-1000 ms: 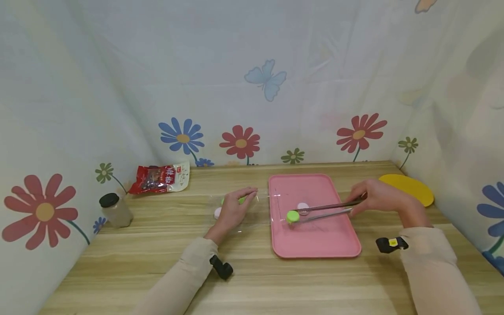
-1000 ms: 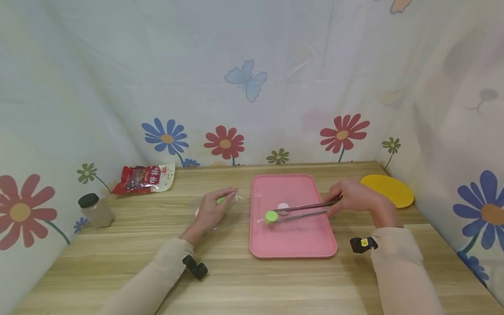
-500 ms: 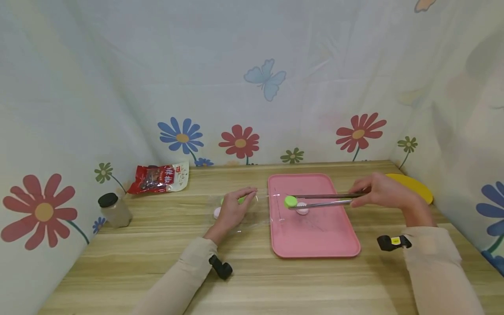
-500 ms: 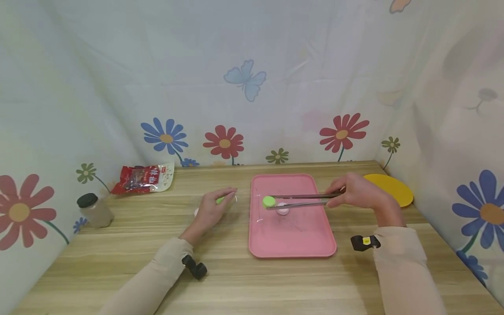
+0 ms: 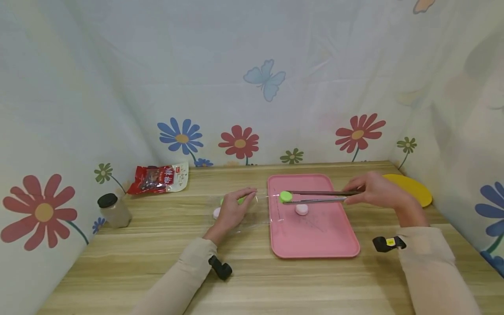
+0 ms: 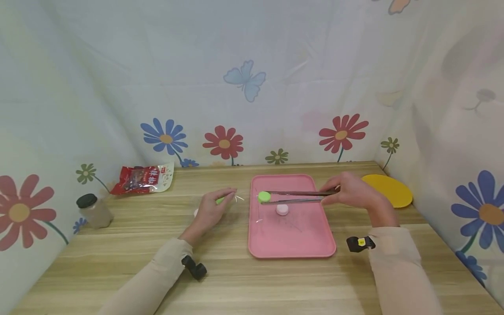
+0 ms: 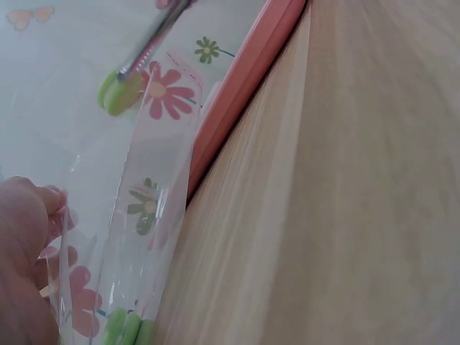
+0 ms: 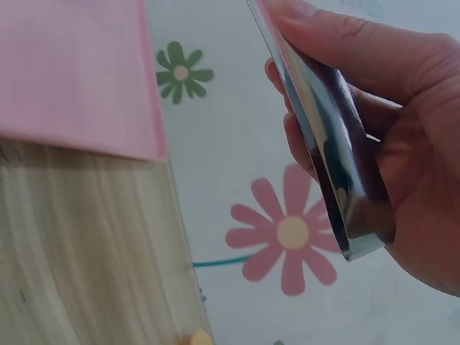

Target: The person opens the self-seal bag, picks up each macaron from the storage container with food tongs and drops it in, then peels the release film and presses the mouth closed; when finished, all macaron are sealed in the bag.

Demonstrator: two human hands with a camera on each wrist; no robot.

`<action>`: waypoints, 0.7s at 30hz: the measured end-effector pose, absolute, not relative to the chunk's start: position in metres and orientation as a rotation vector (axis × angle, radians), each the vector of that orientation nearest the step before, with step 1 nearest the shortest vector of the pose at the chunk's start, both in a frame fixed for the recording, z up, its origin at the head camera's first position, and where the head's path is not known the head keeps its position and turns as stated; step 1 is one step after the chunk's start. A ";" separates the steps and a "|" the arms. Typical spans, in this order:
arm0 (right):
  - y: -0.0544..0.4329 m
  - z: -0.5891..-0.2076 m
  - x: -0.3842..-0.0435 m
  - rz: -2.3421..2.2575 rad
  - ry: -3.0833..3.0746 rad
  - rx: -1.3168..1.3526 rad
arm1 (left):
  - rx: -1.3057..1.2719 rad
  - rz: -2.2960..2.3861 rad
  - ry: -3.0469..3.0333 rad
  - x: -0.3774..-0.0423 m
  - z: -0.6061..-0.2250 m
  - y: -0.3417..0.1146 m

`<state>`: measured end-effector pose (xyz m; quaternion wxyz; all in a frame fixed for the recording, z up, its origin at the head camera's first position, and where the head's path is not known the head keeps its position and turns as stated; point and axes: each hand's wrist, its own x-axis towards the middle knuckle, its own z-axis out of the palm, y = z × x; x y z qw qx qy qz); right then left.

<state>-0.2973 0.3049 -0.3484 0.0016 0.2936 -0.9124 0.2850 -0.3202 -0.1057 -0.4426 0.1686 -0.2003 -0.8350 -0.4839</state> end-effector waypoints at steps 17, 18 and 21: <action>0.214 -0.360 -0.318 0.700 -2.871 1.140 | -0.544 -1.407 -2.402 -0.320 -0.442 -0.106; 0.209 -0.360 -0.319 0.691 -2.876 1.145 | -0.541 -1.413 -2.404 -0.319 -0.441 -0.106; 0.193 -0.361 -0.319 0.671 -2.905 1.130 | -0.533 -1.421 -2.411 -0.318 -0.441 -0.104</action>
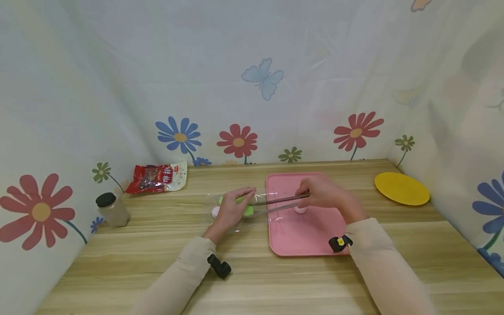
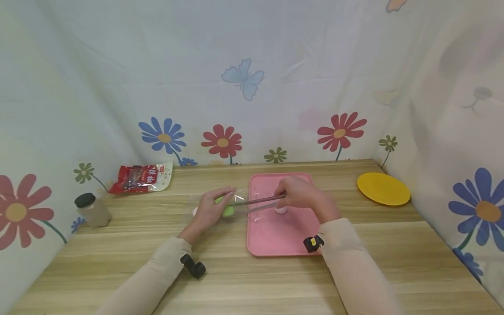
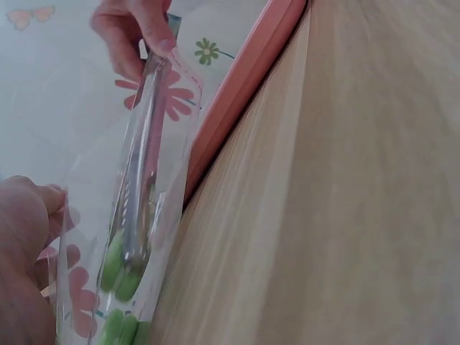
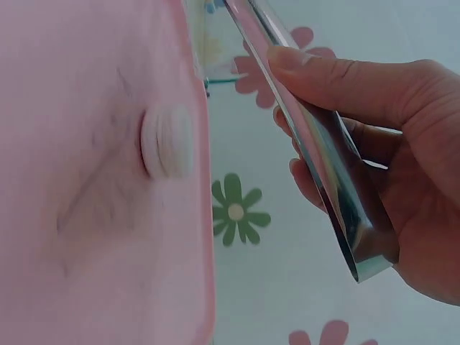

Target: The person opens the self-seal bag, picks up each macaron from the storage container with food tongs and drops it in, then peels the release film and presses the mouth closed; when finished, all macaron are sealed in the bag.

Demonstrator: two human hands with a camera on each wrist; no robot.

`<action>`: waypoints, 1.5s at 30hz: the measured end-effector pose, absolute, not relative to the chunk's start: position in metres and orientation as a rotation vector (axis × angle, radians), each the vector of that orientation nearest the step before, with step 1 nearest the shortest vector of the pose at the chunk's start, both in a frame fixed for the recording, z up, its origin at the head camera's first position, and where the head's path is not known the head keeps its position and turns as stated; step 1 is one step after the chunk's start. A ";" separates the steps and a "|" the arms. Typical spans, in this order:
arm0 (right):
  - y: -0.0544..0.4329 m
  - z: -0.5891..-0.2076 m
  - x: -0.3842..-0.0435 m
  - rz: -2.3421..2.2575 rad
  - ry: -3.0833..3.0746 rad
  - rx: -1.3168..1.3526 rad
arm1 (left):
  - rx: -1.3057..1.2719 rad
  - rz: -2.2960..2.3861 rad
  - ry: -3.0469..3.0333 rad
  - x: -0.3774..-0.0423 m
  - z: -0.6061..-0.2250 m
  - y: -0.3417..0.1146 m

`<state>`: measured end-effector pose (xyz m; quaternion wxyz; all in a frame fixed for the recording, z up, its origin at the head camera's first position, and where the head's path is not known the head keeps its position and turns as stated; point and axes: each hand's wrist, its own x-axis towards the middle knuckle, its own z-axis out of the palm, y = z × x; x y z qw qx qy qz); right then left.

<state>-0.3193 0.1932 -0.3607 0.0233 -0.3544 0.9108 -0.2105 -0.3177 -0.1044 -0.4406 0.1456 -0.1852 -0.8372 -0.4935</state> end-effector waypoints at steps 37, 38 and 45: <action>0.156 -0.377 -0.327 -0.644 2.802 -1.070 | -0.604 -1.365 -2.365 -0.321 -0.442 -0.105; 0.158 -0.377 -0.326 -0.641 2.807 -1.067 | -0.600 -1.366 -2.367 -0.321 -0.442 -0.106; 0.189 -0.374 -0.318 -0.698 2.851 -1.078 | -0.587 -1.410 -2.348 -0.322 -0.443 -0.109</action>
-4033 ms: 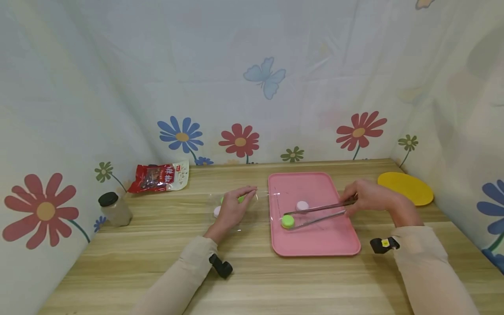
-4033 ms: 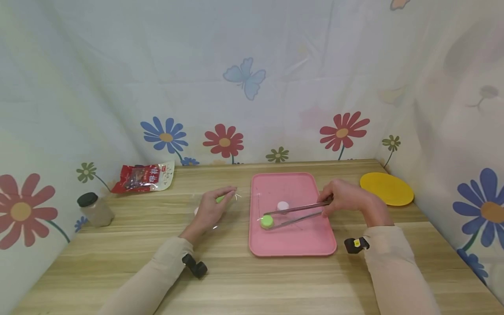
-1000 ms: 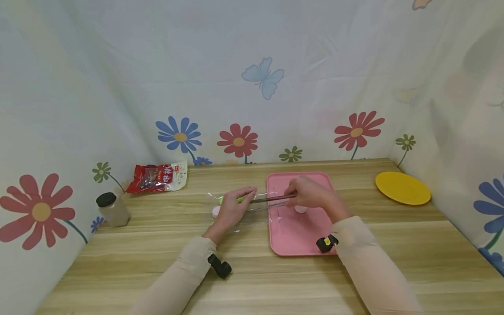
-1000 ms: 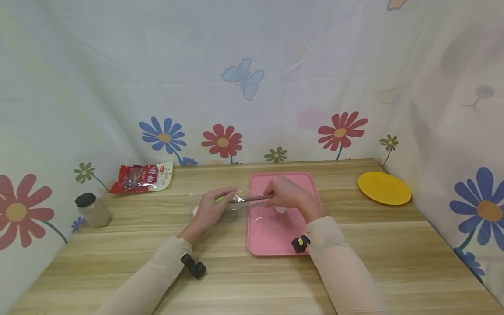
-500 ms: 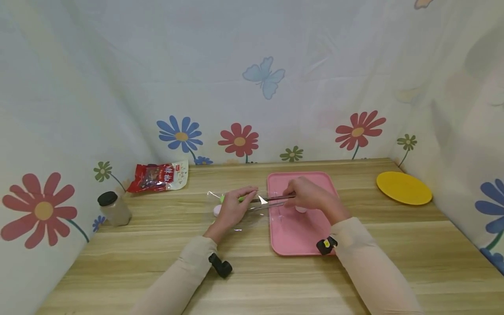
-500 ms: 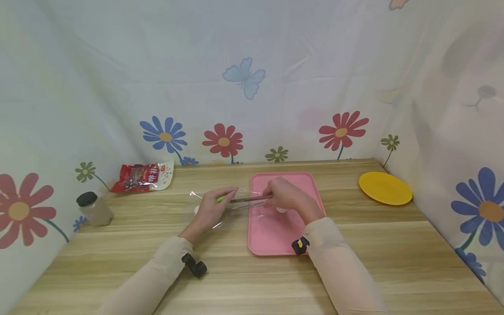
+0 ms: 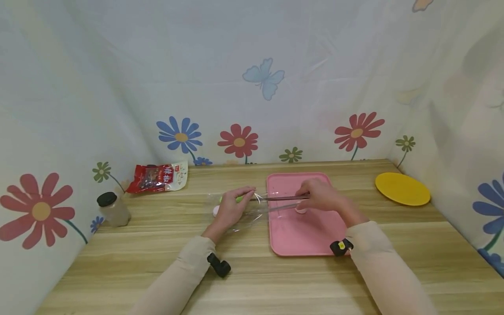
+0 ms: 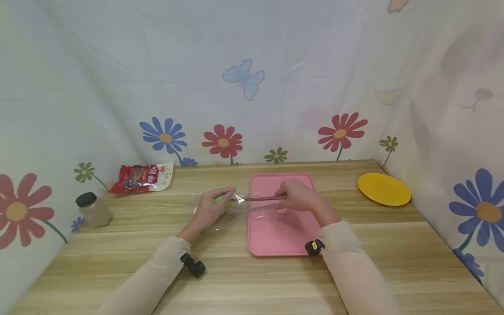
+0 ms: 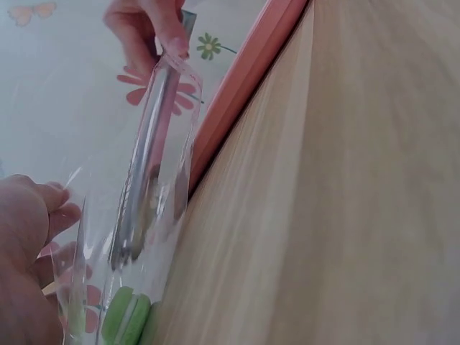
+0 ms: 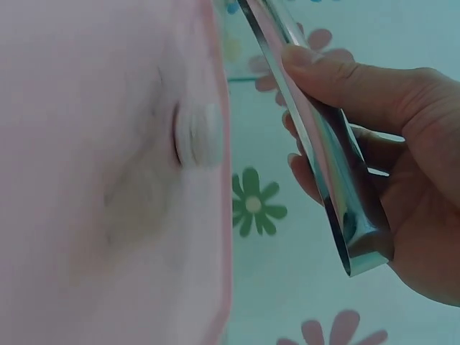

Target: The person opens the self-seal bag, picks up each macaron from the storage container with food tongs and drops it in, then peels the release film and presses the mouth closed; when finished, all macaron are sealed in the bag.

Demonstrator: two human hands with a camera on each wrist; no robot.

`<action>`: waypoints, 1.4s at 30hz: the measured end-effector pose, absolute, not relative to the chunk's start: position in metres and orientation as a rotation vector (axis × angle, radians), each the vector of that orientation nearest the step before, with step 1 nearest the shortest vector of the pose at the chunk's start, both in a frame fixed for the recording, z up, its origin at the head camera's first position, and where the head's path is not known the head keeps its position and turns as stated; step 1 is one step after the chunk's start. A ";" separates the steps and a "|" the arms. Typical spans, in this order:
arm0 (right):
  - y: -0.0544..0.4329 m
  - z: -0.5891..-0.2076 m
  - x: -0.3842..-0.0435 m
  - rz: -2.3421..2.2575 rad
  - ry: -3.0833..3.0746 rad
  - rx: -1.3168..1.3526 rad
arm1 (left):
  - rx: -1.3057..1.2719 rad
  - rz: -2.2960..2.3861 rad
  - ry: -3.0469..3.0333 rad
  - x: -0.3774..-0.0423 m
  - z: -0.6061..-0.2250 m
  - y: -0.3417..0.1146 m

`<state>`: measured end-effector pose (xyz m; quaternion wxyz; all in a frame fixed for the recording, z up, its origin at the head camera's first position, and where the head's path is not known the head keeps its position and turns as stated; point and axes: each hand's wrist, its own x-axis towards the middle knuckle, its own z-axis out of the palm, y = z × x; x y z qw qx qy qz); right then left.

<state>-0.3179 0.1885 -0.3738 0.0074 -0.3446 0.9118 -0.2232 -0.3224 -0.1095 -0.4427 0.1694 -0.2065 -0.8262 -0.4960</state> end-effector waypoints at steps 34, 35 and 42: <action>0.340 -0.357 -0.301 -0.770 2.808 -0.723 | -0.558 -1.426 -2.380 -0.323 -0.444 -0.110; 0.340 -0.357 -0.302 -0.768 2.805 -0.719 | -0.557 -1.427 -2.381 -0.323 -0.444 -0.110; 0.342 -0.364 -0.306 -0.776 2.778 -0.719 | -0.560 -1.442 -2.380 -0.323 -0.444 -0.110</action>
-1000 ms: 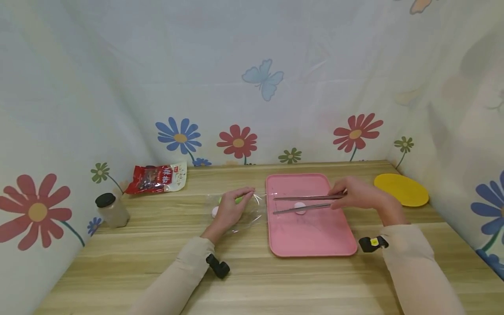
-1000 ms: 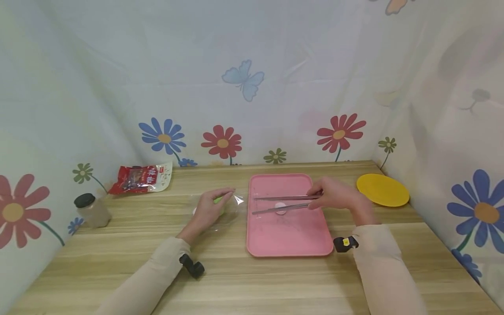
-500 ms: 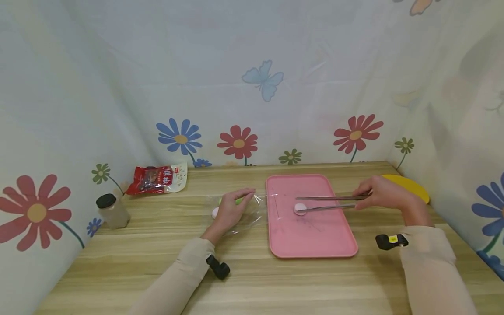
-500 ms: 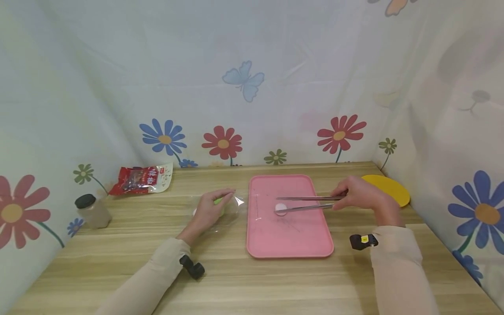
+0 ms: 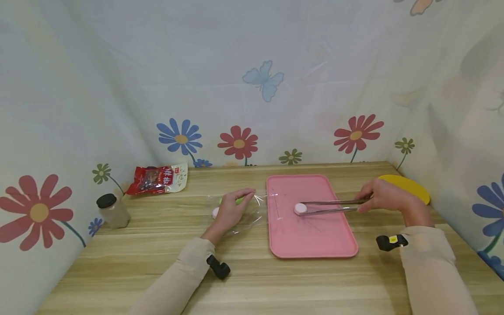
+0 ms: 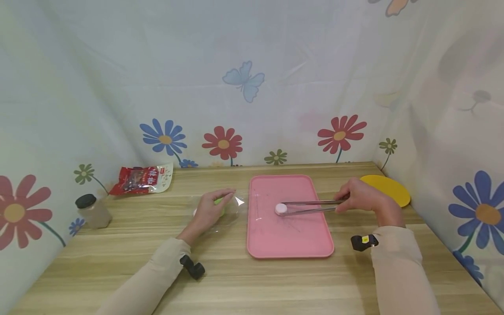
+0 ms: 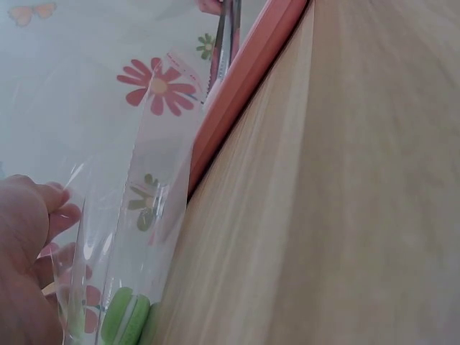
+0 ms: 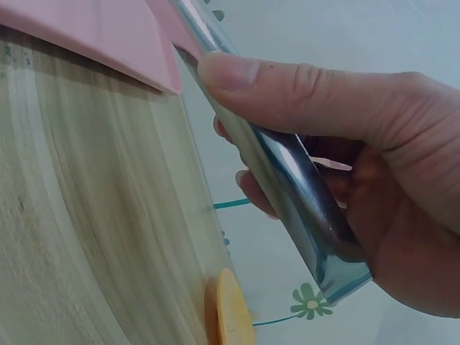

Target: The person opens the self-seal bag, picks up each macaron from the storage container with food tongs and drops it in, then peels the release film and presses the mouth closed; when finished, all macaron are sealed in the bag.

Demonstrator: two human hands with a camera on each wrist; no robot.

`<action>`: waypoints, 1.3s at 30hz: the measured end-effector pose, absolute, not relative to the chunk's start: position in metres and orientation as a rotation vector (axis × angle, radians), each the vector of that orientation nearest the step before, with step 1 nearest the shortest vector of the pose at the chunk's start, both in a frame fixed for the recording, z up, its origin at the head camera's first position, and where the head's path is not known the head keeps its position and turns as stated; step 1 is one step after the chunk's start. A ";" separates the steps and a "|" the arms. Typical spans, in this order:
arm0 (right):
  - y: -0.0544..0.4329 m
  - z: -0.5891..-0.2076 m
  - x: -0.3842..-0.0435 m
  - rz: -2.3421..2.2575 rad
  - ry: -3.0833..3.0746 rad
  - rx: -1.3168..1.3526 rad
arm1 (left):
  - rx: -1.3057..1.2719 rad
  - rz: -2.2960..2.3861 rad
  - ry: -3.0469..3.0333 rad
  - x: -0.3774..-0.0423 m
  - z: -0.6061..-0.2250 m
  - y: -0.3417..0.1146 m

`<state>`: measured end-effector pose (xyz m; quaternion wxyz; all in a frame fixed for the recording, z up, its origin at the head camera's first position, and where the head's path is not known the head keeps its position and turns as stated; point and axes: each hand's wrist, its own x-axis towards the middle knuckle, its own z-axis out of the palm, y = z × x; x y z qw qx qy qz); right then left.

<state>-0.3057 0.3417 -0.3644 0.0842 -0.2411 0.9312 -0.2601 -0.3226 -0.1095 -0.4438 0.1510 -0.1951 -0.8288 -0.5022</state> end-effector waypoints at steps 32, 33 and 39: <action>0.269 -0.341 -0.306 -0.719 2.818 -1.029 | -0.563 -1.442 -2.369 -0.321 -0.442 -0.108; 0.264 -0.342 -0.307 -0.708 2.817 -1.034 | -0.565 -1.444 -2.368 -0.321 -0.442 -0.108; 0.231 -0.347 -0.313 -0.654 2.765 -1.116 | -0.568 -1.441 -2.375 -0.322 -0.444 -0.108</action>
